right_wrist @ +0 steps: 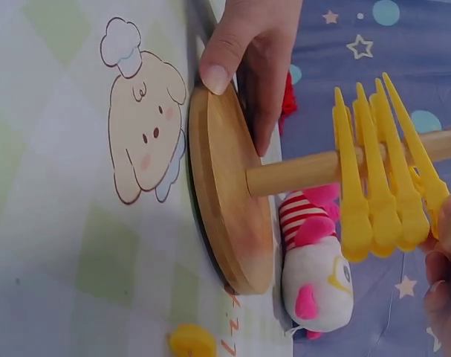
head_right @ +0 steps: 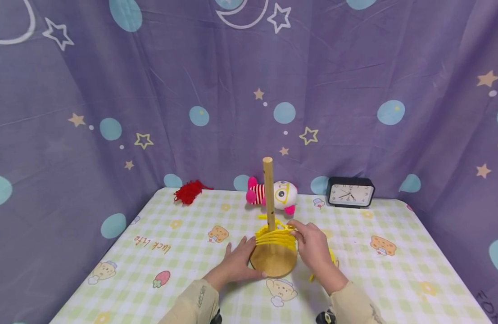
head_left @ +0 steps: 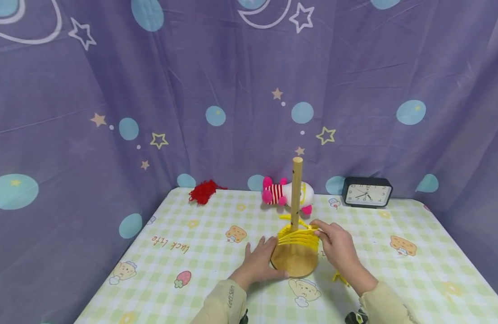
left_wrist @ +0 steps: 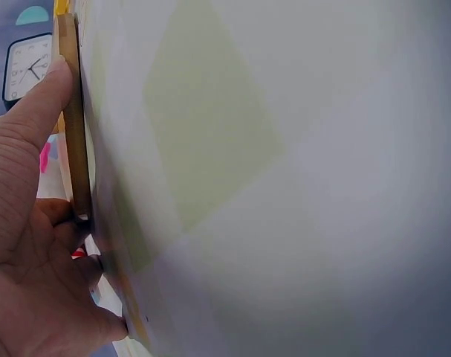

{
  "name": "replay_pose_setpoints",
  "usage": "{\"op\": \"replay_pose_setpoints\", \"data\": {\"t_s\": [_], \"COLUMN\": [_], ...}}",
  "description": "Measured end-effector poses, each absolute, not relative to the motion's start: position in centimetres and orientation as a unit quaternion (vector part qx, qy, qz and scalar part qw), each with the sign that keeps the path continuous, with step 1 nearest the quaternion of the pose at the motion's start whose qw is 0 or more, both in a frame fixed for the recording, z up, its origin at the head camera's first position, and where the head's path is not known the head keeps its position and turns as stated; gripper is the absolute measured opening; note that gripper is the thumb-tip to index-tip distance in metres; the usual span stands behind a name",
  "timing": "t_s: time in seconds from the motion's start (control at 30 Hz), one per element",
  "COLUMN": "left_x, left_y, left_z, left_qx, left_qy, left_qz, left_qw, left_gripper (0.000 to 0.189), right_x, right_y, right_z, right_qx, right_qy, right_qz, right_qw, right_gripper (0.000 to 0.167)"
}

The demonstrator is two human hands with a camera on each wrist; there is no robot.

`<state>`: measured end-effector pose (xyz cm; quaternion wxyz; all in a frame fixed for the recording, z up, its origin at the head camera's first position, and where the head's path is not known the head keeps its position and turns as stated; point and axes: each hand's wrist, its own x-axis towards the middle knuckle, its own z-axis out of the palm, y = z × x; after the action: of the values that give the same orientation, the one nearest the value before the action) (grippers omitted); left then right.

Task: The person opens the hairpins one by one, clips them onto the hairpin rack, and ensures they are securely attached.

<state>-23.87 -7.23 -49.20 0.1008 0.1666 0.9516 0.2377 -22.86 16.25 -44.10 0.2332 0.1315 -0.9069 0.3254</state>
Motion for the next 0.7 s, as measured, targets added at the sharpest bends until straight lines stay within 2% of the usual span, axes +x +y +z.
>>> {"op": "replay_pose_setpoints", "data": {"t_s": [0.2, 0.43, 0.7], "left_x": [-23.9, -23.9, -23.8], "left_y": [-7.3, -7.4, -7.3], "left_z": [-49.1, -49.0, -49.1], "left_qx": [0.167, 0.167, 0.168], "left_qy": [0.952, 0.953, 0.951], "left_qz": [0.236, 0.233, 0.234], "left_qw": [0.104, 0.103, 0.108], "left_gripper": [0.101, 0.103, 0.103], "right_x": [-22.9, -22.0, -20.7], "right_y": [16.0, 17.7, 20.0], "right_z": [-44.0, -44.1, -44.8], "right_qx": [0.15, 0.135, 0.089], "right_qy": [-0.912, -0.916, -0.929], "right_qz": [0.337, 0.355, 0.344], "right_qw": [0.18, 0.128, 0.102], "right_gripper": [0.027, 0.045, 0.04]}}
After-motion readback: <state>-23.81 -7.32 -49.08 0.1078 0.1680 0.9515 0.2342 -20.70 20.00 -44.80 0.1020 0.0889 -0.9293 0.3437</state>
